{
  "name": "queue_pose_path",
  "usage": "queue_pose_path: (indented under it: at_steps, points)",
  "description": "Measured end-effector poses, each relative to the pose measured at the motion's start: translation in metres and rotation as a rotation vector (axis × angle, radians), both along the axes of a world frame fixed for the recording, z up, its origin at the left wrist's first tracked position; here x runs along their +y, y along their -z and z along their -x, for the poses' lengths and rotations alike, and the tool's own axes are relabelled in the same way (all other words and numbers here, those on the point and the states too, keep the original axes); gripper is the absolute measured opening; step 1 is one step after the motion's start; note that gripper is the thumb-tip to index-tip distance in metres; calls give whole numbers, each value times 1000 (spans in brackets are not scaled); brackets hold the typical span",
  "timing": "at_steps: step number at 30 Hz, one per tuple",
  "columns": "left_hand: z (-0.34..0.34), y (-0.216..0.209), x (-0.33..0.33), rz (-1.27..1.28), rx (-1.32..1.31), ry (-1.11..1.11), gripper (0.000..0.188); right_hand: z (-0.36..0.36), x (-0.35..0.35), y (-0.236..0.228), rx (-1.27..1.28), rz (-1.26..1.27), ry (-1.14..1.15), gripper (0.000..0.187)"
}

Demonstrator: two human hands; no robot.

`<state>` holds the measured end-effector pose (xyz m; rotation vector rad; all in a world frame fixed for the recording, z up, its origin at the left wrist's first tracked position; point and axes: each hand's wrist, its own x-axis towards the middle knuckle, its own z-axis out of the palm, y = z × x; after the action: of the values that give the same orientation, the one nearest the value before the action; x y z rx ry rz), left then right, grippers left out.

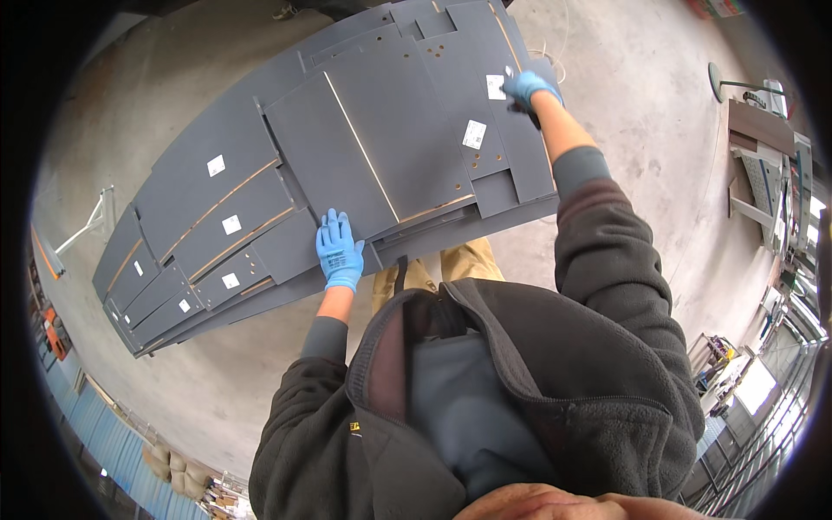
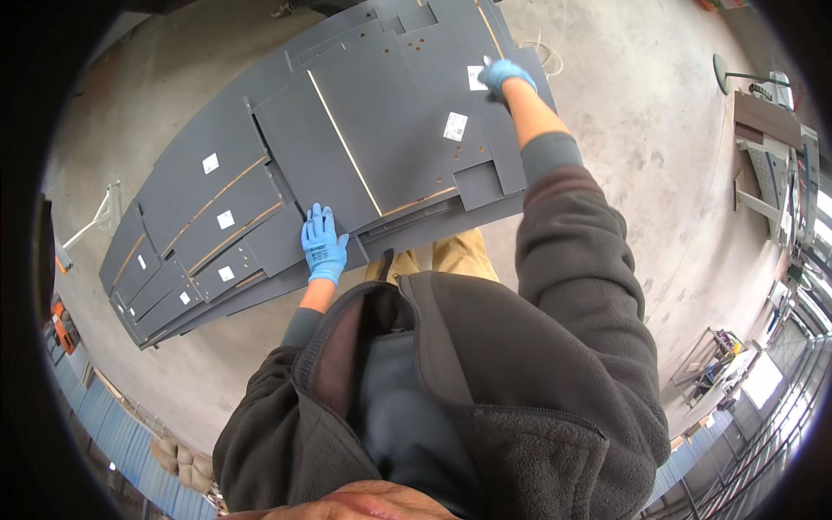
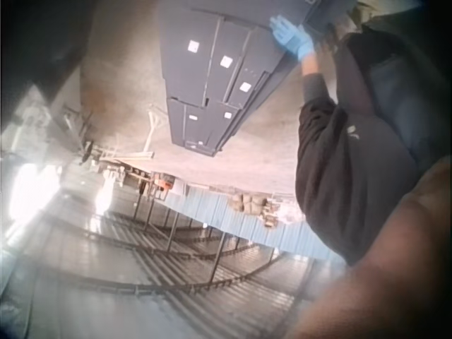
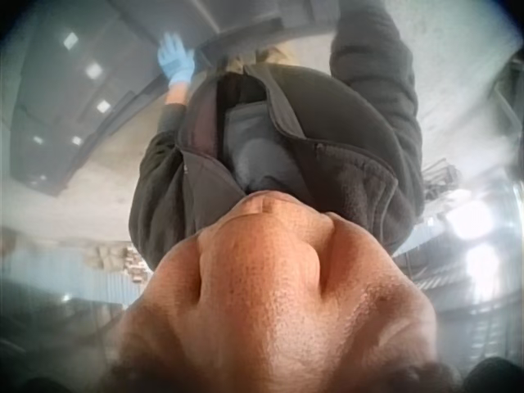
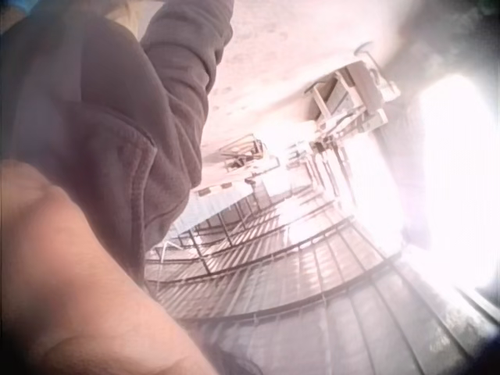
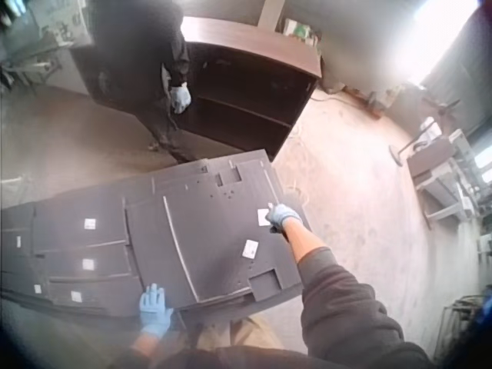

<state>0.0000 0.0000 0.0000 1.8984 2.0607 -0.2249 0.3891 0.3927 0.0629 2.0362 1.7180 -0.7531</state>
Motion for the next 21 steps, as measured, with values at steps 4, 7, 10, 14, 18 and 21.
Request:
queue_pose_path:
  at_steps: [4, 7, 10, 14, 18, 21]
  points:
    - [-1, 2, -3, -27, 12, 1, 88, 9, 30, 5, 205, 207, 345, 40]
    - [0, 1, -4, -49, -2, 7, 87, 20, 9, 12, 111, 475, 45, 38]
    - [1, 2, -3, -72, -48, -5, 87, 44, -63, 12, 94, 673, -281, 39]
    - [5, 1, -6, -94, -62, 1, 87, 134, -172, 3, 251, 812, -767, 38]
    - [11, -1, -7, -89, -62, 28, 87, 210, -205, -7, 246, 802, -701, 34]
    - [14, 0, -10, -75, -62, 38, 86, 244, -152, -5, 440, 604, 126, 33]
